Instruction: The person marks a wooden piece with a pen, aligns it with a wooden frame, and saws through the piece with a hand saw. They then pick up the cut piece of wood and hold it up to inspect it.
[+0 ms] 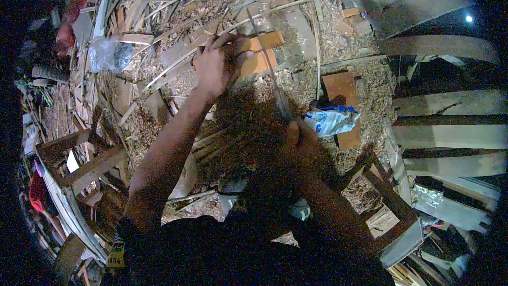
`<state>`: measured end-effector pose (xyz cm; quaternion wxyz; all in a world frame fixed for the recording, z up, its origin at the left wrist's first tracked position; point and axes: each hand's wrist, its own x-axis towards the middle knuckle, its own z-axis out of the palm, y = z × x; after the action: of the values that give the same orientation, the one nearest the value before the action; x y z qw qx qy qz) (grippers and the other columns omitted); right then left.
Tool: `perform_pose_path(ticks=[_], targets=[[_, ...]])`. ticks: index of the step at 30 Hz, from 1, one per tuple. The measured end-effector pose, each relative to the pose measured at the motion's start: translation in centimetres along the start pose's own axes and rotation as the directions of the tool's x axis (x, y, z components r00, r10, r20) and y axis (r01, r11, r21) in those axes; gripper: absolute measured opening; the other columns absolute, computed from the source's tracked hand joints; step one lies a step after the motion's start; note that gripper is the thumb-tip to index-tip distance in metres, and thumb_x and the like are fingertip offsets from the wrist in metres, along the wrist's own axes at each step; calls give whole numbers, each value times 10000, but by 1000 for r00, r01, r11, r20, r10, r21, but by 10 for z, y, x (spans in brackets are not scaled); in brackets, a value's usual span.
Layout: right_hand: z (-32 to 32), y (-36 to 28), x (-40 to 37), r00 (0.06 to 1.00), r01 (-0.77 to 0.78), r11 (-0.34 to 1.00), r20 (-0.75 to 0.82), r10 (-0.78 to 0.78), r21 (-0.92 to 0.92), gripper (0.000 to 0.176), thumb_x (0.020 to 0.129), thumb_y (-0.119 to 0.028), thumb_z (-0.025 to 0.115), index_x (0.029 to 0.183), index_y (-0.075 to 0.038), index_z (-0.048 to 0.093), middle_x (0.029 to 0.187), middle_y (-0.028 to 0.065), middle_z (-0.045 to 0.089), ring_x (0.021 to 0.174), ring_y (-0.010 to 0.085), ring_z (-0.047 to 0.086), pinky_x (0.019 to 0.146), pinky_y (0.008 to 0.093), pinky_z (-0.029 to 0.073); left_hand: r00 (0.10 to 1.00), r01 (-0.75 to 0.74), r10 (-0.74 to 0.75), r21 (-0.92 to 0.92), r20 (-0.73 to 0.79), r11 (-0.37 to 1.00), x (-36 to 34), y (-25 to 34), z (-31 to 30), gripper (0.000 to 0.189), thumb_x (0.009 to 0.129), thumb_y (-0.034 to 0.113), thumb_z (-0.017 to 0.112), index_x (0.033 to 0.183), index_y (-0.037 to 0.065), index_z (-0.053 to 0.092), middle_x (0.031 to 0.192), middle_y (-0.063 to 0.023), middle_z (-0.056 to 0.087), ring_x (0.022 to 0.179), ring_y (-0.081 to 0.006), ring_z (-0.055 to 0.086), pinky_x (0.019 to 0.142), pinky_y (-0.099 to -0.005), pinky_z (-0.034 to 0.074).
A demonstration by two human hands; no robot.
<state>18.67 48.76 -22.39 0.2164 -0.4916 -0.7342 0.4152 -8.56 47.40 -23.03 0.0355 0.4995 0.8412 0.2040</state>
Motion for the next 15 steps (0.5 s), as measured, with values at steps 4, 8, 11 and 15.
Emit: perform_pose_path(ticks=[4,8,11,15], targets=[[7,2,14,997,43,996,59,-48,77,345,971,-306,486,832,-22,624,635,127,533,616,305,529,584,418,418,999,13,-11,-51,41,999,0,2,-7,346,879,431,641,1156,229,689,1216,-24,613,1196,-303,515,922,-583,411],[-12,30,-30,967,228,973,-120,-225,19,398,995,-322,479,728,-27,461,636,-5,427,588,116,378,529,313,302,1000,18,-18,-10,2,1000,-1,6,-3,339,881,414,643,1154,218,687,1212,-23,610,1180,-306,519,915,-583,411],[-22,-26,-7,994,60,998,93,-62,22,402,995,-329,479,729,-27,472,628,1,420,588,116,381,535,323,315,999,-8,8,9,-32,1000,-1,2,1,363,873,440,650,1139,198,699,1219,-33,618,1161,-314,541,920,-559,419],[11,-15,22,985,159,975,41,-168,155,405,996,-332,468,735,-23,486,621,16,441,579,138,406,542,343,333,1000,24,-24,-55,1,998,0,2,-2,414,877,496,632,1149,192,704,1223,-38,628,1143,-321,565,924,-538,428]])
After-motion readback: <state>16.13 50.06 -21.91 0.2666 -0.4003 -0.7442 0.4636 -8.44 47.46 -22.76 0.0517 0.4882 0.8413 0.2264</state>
